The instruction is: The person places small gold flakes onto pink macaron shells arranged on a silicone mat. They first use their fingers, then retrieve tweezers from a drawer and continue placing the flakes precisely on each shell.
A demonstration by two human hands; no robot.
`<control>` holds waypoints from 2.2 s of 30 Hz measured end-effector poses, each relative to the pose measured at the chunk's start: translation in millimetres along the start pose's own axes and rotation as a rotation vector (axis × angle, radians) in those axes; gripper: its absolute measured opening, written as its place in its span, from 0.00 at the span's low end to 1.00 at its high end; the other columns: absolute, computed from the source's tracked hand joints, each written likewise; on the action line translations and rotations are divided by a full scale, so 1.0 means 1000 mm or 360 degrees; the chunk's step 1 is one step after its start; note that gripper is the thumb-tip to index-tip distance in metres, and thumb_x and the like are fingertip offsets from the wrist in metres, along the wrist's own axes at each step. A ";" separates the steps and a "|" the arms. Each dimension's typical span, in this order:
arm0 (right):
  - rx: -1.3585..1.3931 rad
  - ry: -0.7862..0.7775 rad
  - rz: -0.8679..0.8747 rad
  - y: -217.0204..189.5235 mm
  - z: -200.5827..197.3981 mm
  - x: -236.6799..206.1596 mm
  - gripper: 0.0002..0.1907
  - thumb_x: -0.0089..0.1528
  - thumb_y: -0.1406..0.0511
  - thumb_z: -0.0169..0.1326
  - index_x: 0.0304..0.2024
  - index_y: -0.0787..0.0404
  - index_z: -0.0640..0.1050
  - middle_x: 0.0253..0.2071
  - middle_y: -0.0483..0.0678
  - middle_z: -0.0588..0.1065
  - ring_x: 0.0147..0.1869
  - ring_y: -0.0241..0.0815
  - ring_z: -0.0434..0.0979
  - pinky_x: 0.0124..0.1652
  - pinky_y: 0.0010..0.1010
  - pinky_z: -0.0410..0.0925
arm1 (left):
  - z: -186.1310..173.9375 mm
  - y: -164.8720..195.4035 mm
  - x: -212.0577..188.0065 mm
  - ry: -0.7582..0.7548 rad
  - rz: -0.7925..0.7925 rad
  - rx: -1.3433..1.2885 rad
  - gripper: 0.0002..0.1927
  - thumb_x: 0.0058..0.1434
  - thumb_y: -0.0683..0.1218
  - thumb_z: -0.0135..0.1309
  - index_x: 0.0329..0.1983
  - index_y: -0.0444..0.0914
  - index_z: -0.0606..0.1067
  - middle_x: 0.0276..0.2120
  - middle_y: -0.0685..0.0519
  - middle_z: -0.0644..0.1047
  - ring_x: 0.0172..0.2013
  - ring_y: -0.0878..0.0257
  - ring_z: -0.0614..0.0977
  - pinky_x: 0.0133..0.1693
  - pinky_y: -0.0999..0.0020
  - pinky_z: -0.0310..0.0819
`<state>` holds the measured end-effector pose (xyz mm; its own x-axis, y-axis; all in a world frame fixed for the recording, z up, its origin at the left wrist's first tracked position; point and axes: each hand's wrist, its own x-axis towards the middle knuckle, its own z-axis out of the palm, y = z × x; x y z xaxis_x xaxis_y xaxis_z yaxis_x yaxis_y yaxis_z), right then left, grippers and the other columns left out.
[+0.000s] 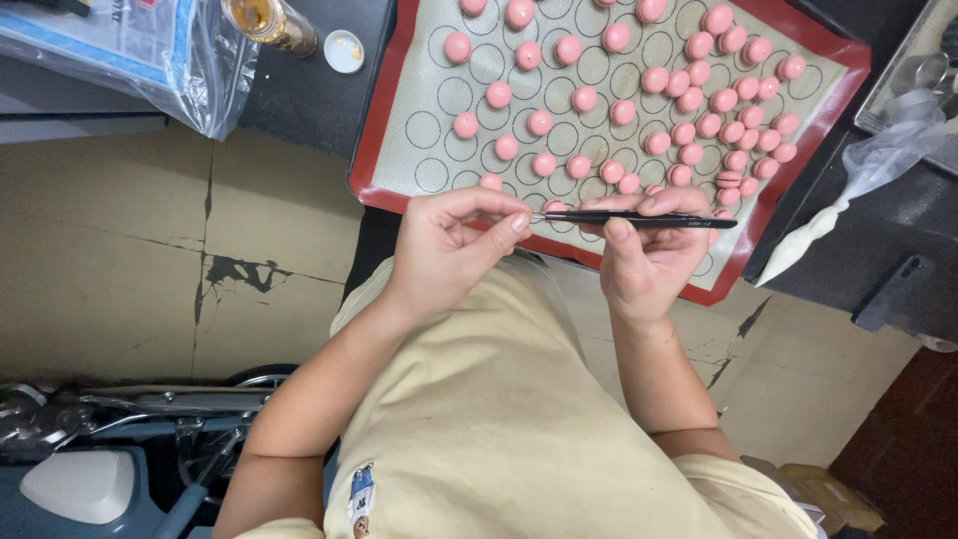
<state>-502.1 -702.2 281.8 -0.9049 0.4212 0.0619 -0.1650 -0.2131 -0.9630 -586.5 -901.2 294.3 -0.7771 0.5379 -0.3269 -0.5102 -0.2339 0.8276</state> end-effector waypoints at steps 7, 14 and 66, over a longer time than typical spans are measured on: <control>0.0061 0.0006 0.0063 -0.001 0.001 0.002 0.16 0.69 0.71 0.59 0.50 0.62 0.63 0.39 0.58 0.78 0.43 0.47 0.83 0.45 0.40 0.80 | 0.001 0.005 0.000 -0.0020 -0.0014 0.0032 0.08 0.66 0.37 0.57 0.47 0.27 0.79 0.40 0.50 0.82 0.37 0.72 0.81 0.38 0.78 0.80; 0.0158 0.0049 0.0124 0.004 -0.004 -0.001 0.15 0.69 0.71 0.58 0.50 0.62 0.64 0.39 0.59 0.79 0.42 0.47 0.83 0.43 0.36 0.79 | 0.000 0.003 -0.001 -0.0030 -0.0008 0.0056 0.08 0.66 0.37 0.58 0.46 0.28 0.79 0.39 0.50 0.81 0.36 0.72 0.80 0.36 0.78 0.79; -0.0330 0.0331 0.0475 0.127 -0.061 0.027 0.13 0.67 0.74 0.57 0.47 0.66 0.65 0.36 0.53 0.77 0.36 0.40 0.83 0.33 0.23 0.74 | -0.062 -0.099 0.063 -0.0048 0.0875 0.2563 0.23 0.59 0.46 0.59 0.59 0.46 0.75 0.73 0.49 0.58 0.72 0.52 0.57 0.67 0.44 0.52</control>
<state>-523.8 -664.0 145.5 -0.7989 0.5415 -0.2619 0.1943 -0.1798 -0.9643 -608.0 -894.0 163.9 -0.7050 0.6977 0.1268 0.6735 0.6028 0.4278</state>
